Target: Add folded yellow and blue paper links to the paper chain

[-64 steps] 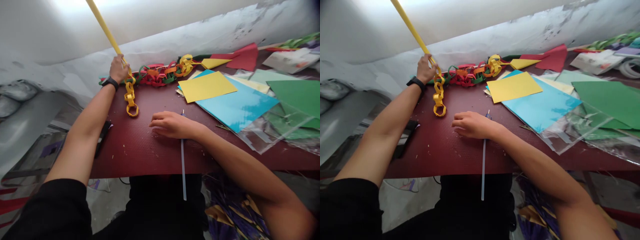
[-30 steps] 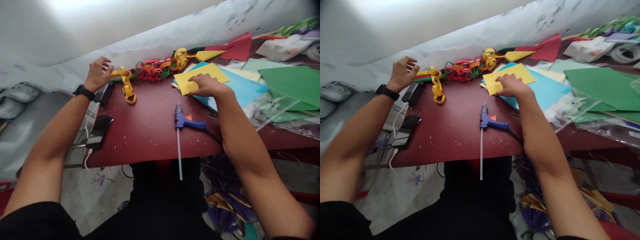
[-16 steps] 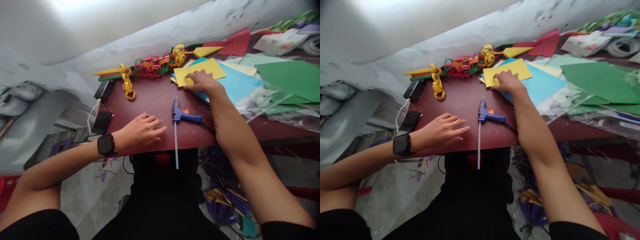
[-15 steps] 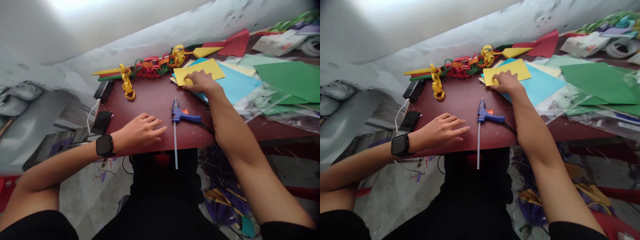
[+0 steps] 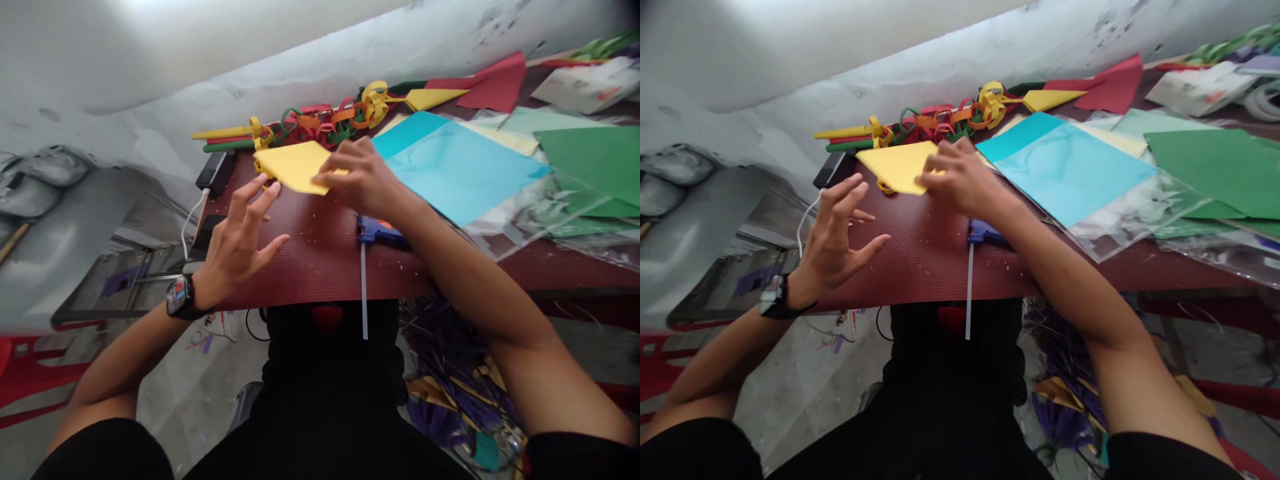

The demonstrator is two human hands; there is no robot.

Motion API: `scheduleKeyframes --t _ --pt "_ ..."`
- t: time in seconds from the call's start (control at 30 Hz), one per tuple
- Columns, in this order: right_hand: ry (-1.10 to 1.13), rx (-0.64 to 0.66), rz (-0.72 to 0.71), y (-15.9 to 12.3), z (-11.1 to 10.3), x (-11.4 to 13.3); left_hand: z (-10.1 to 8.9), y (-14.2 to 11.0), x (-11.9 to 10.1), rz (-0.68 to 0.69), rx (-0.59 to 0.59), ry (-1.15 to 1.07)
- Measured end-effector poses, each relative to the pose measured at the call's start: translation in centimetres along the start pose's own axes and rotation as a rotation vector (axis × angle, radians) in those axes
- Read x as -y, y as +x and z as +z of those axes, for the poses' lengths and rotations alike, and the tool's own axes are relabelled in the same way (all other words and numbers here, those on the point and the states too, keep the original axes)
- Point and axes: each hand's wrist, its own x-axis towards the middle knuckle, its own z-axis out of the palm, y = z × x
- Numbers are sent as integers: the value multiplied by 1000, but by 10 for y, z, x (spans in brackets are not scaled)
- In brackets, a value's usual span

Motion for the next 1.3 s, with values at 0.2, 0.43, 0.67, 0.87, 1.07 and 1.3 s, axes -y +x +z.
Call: scheduleKeyframes --t 0.2,0.43,0.67,0.87,1.07,1.3 --pt "75 159 -255 -11 18 57 22 -42 -18 -57 75 4" --pt "149 88 -36 -86 4 57 48 -85 -19 -188 -11 -187" --pt "-256 131 633 -149 -16 10 53 -96 -8 -172 -26 -282" --pt "-357 458 778 -155 -24 -60 53 -96 -8 -191 -16 -327" --pt "-398 466 773 -149 -20 -88 54 -97 -8 -211 -44 -363" --pt "-422 397 873 -141 -22 -114 55 -98 -5 -214 -33 -378"
